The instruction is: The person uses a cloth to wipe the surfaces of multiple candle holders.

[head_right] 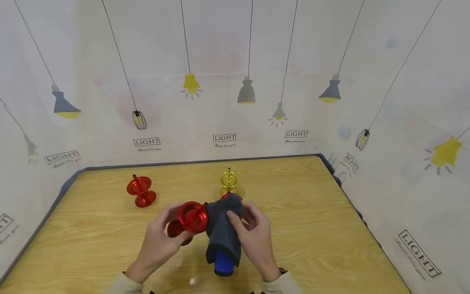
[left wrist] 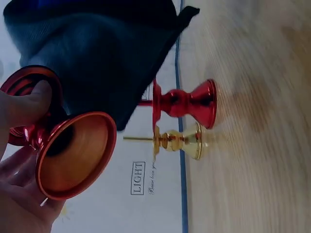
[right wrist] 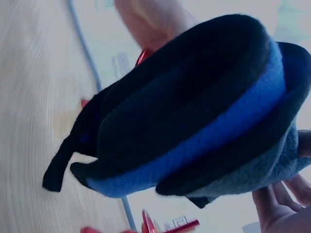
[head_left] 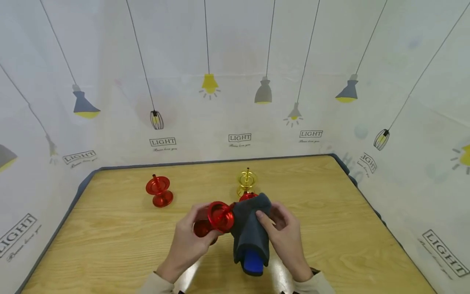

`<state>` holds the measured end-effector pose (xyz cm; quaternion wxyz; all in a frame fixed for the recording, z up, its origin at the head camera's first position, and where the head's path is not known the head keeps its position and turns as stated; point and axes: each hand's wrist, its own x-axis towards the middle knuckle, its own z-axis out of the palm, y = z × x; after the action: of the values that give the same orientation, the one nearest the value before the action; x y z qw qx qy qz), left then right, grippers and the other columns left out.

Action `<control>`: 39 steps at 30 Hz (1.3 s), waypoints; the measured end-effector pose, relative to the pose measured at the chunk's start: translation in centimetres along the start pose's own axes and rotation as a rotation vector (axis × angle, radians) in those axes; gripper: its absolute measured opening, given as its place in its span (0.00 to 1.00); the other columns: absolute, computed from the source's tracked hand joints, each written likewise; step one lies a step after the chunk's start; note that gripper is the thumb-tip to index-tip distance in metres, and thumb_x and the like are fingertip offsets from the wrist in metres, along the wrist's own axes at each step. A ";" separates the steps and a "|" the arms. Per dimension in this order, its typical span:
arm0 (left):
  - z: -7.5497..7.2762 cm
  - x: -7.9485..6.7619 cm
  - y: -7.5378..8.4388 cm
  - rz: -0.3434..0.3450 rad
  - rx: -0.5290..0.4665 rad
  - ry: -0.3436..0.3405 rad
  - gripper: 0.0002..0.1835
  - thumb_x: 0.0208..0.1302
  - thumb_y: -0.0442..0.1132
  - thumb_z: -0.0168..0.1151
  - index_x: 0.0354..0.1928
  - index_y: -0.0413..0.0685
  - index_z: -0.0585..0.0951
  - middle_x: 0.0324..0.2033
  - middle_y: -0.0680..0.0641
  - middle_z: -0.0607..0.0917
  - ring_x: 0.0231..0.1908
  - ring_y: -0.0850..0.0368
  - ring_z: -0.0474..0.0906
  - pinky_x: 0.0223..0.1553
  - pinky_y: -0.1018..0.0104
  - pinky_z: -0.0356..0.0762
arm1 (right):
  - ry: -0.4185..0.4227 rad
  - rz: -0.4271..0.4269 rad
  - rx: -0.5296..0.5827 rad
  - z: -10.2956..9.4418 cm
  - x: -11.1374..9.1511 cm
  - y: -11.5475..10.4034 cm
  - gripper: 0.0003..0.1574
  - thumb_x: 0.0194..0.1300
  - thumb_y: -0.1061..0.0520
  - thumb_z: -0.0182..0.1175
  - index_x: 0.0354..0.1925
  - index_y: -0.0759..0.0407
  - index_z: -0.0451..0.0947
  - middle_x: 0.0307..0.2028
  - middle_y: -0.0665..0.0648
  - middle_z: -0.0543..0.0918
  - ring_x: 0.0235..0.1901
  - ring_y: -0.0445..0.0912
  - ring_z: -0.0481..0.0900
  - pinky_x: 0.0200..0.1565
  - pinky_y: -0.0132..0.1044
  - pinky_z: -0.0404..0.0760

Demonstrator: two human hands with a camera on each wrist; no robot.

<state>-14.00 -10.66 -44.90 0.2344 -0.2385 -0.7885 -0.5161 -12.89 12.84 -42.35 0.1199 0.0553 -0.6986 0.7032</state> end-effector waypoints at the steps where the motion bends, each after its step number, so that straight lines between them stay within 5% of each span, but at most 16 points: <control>1: 0.2 0.0 0.2 0.032 0.003 -0.014 0.38 0.44 0.26 0.81 0.60 0.49 0.77 0.43 0.50 0.89 0.39 0.57 0.86 0.41 0.69 0.85 | -0.007 0.000 0.011 0.2 0.0 -0.1 0.17 0.64 0.65 0.68 0.51 0.66 0.80 0.45 0.59 0.86 0.45 0.45 0.87 0.42 0.35 0.87; 8: 0.9 -0.3 0.0 0.157 0.108 -0.021 0.34 0.43 0.30 0.83 0.56 0.44 0.80 0.44 0.48 0.88 0.42 0.55 0.85 0.45 0.68 0.84 | -0.126 0.063 0.064 0.9 0.1 0.9 0.23 0.67 0.64 0.66 0.60 0.62 0.77 0.55 0.65 0.83 0.51 0.44 0.86 0.48 0.36 0.85; 15: 0.9 -0.6 -0.3 0.242 0.247 -0.041 0.34 0.42 0.34 0.84 0.55 0.46 0.81 0.43 0.51 0.89 0.40 0.57 0.84 0.47 0.56 0.82 | -0.318 0.095 0.080 0.6 -0.3 2.5 0.32 0.65 0.62 0.68 0.66 0.58 0.74 0.61 0.64 0.81 0.58 0.43 0.82 0.54 0.36 0.83; 20: 0.8 -0.8 0.0 0.291 0.302 -0.090 0.35 0.42 0.36 0.85 0.56 0.46 0.81 0.44 0.51 0.89 0.40 0.59 0.86 0.45 0.55 0.82 | -0.336 0.150 0.055 0.3 -0.4 3.1 0.30 0.64 0.62 0.69 0.63 0.61 0.76 0.57 0.64 0.83 0.53 0.42 0.83 0.51 0.36 0.84; 23: 0.7 -1.0 0.0 0.258 0.283 -0.148 0.35 0.43 0.37 0.84 0.57 0.46 0.81 0.43 0.52 0.90 0.39 0.61 0.86 0.43 0.59 0.82 | -0.345 0.168 0.018 0.2 -0.5 3.4 0.28 0.64 0.61 0.70 0.61 0.63 0.78 0.54 0.63 0.84 0.49 0.42 0.84 0.49 0.35 0.84; 27: 0.2 -0.7 -0.4 0.087 0.078 -0.314 0.30 0.51 0.36 0.80 0.57 0.47 0.80 0.38 0.50 0.90 0.35 0.64 0.85 0.38 0.67 0.84 | -0.395 0.152 0.005 0.0 -0.3 3.5 0.26 0.64 0.61 0.69 0.60 0.64 0.79 0.50 0.58 0.86 0.47 0.41 0.84 0.47 0.35 0.84; 35: -1.2 0.4 -3.8 -0.471 -0.639 -0.749 0.22 0.72 0.42 0.61 0.59 0.32 0.76 0.40 0.51 0.89 0.38 0.64 0.86 0.45 0.67 0.84 | -0.476 0.095 0.019 0.4 0.0 4.0 0.18 0.66 0.60 0.67 0.54 0.62 0.82 0.45 0.55 0.88 0.44 0.42 0.86 0.47 0.36 0.84; 37: -1.3 0.5 -4.6 -0.546 -0.733 -0.805 0.25 0.73 0.42 0.58 0.62 0.27 0.73 0.39 0.54 0.88 0.38 0.64 0.86 0.47 0.68 0.83 | -0.475 0.109 0.023 0.8 -0.1 4.2 0.18 0.67 0.59 0.67 0.54 0.62 0.81 0.47 0.57 0.87 0.45 0.42 0.86 0.48 0.37 0.84; 39: -1.6 0.5 -5.0 -0.579 -0.726 -0.815 0.26 0.74 0.44 0.57 0.63 0.28 0.73 0.40 0.55 0.88 0.39 0.65 0.85 0.48 0.69 0.81 | -0.456 0.132 0.016 1.1 -0.1 4.3 0.19 0.67 0.59 0.67 0.55 0.62 0.81 0.48 0.60 0.87 0.45 0.42 0.85 0.49 0.36 0.84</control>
<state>-17.24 -13.81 -47.52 -0.3317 -0.2574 -0.6213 -0.6616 -13.96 11.78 -46.56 -0.0877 0.1680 -0.7040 0.6845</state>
